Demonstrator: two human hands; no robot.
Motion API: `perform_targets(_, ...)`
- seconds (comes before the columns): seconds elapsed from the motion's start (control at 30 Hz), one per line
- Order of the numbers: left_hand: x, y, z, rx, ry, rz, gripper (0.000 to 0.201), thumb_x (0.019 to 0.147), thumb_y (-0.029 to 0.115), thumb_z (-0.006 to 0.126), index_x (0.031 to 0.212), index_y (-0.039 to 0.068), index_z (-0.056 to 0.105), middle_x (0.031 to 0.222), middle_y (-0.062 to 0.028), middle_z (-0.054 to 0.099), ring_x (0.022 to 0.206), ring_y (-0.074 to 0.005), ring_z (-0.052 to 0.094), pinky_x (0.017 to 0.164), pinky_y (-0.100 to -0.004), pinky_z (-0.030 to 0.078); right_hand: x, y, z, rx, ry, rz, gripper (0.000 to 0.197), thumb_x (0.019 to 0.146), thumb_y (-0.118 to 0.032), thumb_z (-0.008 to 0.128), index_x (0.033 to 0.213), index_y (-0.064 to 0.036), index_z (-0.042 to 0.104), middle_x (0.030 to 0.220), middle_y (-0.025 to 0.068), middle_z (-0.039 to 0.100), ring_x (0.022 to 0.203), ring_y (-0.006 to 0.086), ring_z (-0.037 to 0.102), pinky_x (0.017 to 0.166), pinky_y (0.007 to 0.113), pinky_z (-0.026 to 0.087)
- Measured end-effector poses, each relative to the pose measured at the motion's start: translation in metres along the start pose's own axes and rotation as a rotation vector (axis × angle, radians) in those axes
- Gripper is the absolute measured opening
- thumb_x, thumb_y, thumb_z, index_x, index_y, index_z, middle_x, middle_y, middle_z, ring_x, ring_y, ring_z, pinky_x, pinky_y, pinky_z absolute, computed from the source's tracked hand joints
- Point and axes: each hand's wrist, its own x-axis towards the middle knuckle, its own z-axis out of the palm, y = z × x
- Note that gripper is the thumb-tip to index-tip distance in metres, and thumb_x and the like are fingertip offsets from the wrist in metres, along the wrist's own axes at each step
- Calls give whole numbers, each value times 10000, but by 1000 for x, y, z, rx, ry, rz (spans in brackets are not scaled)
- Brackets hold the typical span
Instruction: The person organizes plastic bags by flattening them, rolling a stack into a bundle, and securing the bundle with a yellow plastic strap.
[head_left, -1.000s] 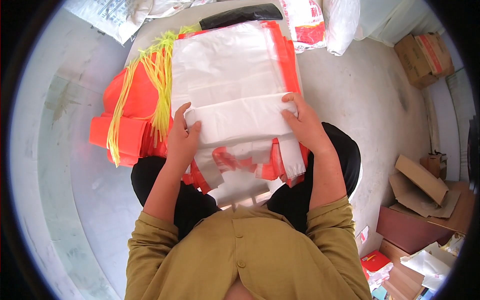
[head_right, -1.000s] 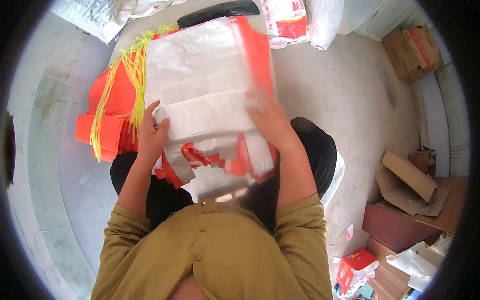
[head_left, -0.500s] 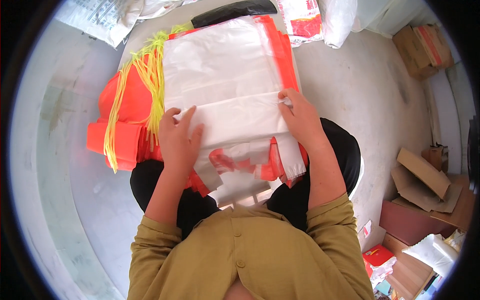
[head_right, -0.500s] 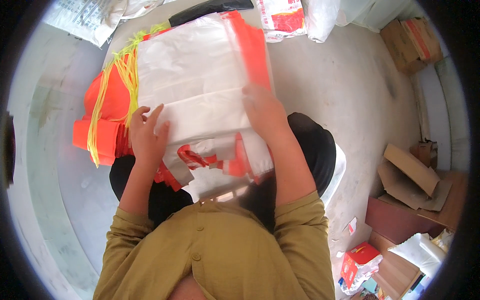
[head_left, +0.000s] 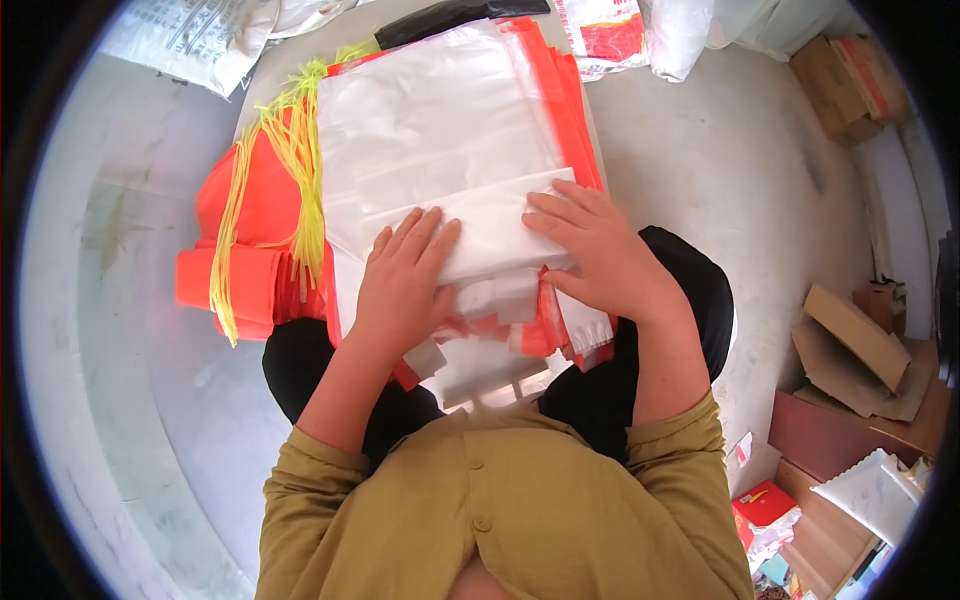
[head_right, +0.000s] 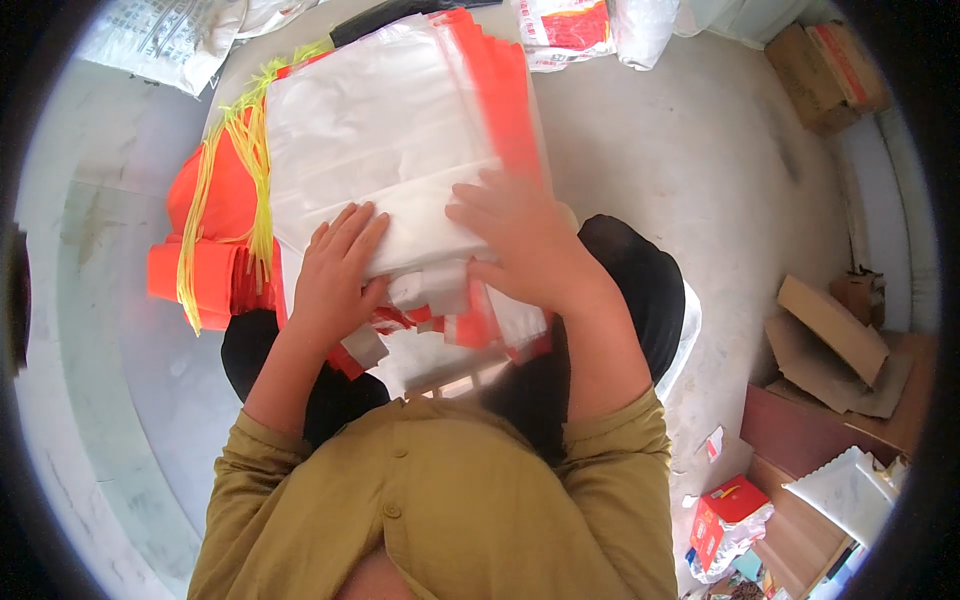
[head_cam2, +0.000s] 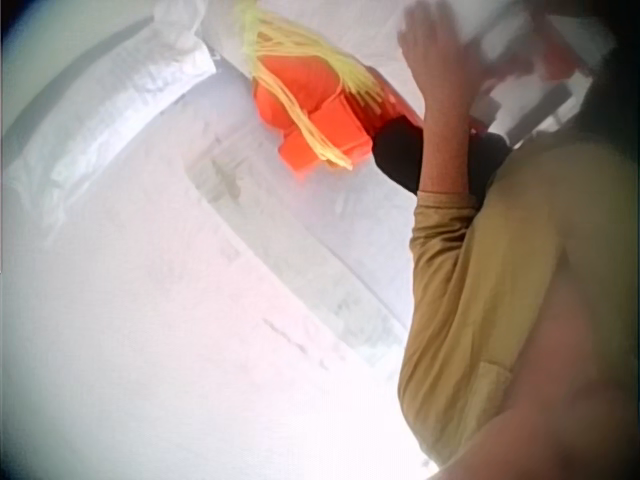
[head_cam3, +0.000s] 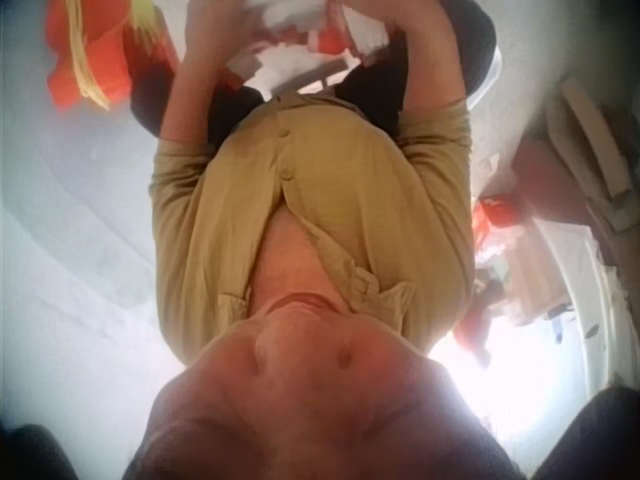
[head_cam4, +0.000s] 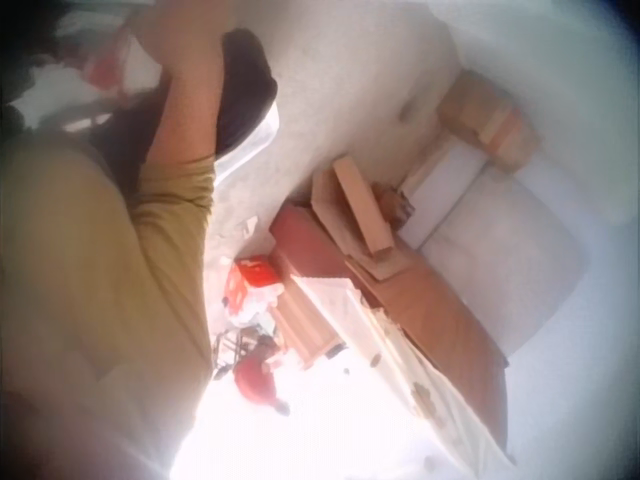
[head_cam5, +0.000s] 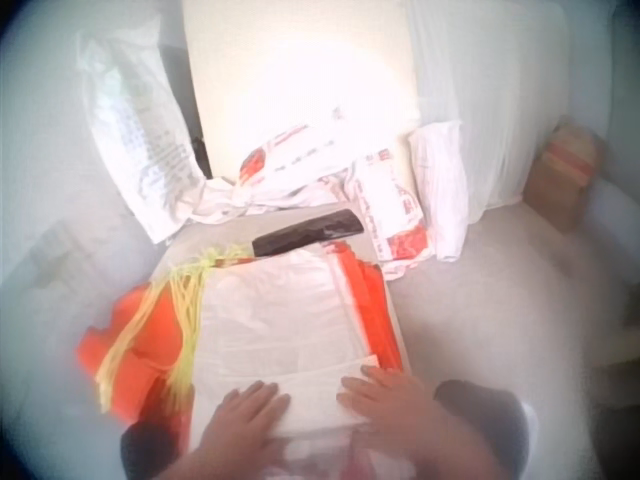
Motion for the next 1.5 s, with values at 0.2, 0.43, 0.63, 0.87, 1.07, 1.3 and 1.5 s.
perform_targets(0.2,1,0,6,47,29,5,650,747,34,676,1381,44,536,1504,-176,514,1428,-370,455,1174,-536,347,-2,10,13,-16,100,37,544,774,46,675,1295,-106,657,1435,78,596,1382,337,503,1095,437,472)
perform_targets(0.43,2,1,12,119,58,16,612,735,-25,657,1334,21,538,1465,-189,549,1405,-373,483,1155,-507,383,3,10,18,-85,172,28,426,795,29,662,1202,-95,688,1336,54,661,1317,318,560,1031,442,515)
perform_targets(0.63,-1,-11,5,144,151,-14,472,789,-33,634,1255,40,617,1335,-172,650,1262,-362,606,1040,-427,497,10,0,2,92,211,196,293,844,-20,660,1127,-86,699,1183,73,710,1168,328,627,968,414,526)
perform_targets(0.87,11,21,-50,-573,-131,-409,347,917,48,635,1260,-2,640,1119,-147,736,1006,-321,712,892,-376,554,30,10,8,828,697,457,359,1034,-219,596,1349,-67,515,1219,88,653,1140,235,632,956,391,527)
perform_targets(1.07,5,20,-20,-1724,-177,-743,483,969,77,624,1426,-15,498,1290,-147,668,1123,-278,687,1002,-417,553,35,-11,-12,1535,516,654,751,1081,-529,421,1645,-135,118,1406,201,539,1136,256,649,962,382,543)
perform_targets(1.3,-1,49,21,-1924,-284,-789,536,1013,34,525,1526,34,371,1487,-150,513,1340,-306,543,1113,-494,472,22,8,32,955,115,559,657,1025,-234,597,1596,-86,308,1345,140,584,1027,192,641,884,356,543)
perform_targets(1.5,-10,48,26,-1975,-220,-820,540,1012,24,512,1530,35,360,1479,-142,514,1321,-296,553,1116,-491,466,23,7,35,439,357,396,488,966,-166,654,1421,-25,550,1186,114,653,927,199,642,845,350,535)
